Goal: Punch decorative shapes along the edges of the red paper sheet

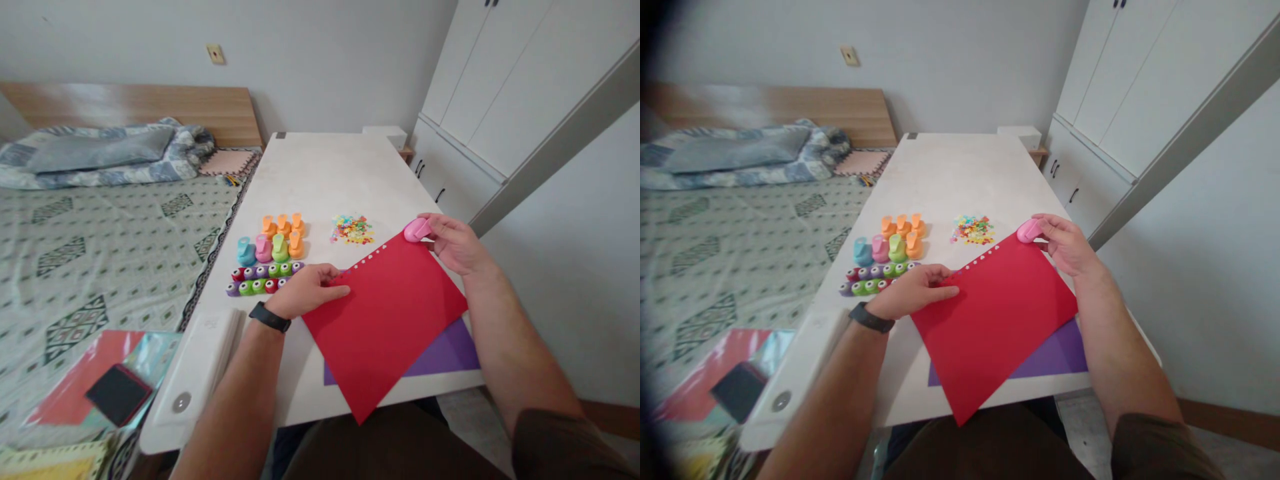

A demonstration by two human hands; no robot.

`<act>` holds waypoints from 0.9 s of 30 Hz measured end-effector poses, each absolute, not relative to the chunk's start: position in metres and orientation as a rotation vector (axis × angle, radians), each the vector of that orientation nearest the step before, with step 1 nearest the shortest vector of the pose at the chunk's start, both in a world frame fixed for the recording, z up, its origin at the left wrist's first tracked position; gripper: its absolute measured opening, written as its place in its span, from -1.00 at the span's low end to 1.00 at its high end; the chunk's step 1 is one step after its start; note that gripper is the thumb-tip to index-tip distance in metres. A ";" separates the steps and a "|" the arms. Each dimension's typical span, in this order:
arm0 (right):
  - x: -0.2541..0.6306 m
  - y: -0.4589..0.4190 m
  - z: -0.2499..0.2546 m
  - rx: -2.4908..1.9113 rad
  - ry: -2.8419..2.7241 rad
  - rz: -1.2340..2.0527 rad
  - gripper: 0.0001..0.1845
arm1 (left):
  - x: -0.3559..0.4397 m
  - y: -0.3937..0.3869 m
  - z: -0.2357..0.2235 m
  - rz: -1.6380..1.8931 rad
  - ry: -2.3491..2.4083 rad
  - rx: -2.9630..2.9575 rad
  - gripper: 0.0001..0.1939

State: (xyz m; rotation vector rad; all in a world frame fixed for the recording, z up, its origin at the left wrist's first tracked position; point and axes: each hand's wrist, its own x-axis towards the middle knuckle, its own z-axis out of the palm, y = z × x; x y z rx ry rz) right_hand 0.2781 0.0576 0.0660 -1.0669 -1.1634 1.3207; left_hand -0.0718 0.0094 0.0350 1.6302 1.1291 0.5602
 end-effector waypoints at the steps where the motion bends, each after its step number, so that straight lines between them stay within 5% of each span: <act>1: 0.282 0.058 0.066 -1.070 -1.151 1.306 -0.64 | -0.076 0.010 0.037 0.540 1.114 1.604 -0.65; 15: 0.280 0.055 0.058 -1.039 -1.104 1.397 -0.71 | -0.095 0.004 0.068 0.899 1.058 1.091 -0.68; 21: 0.268 0.053 0.058 -1.056 -1.081 1.425 -0.71 | -0.086 0.015 0.068 1.126 1.060 0.969 -0.44; 27: 0.255 0.052 0.053 -1.072 -1.004 1.524 -0.74 | -0.057 0.016 0.040 1.001 0.857 0.947 -0.60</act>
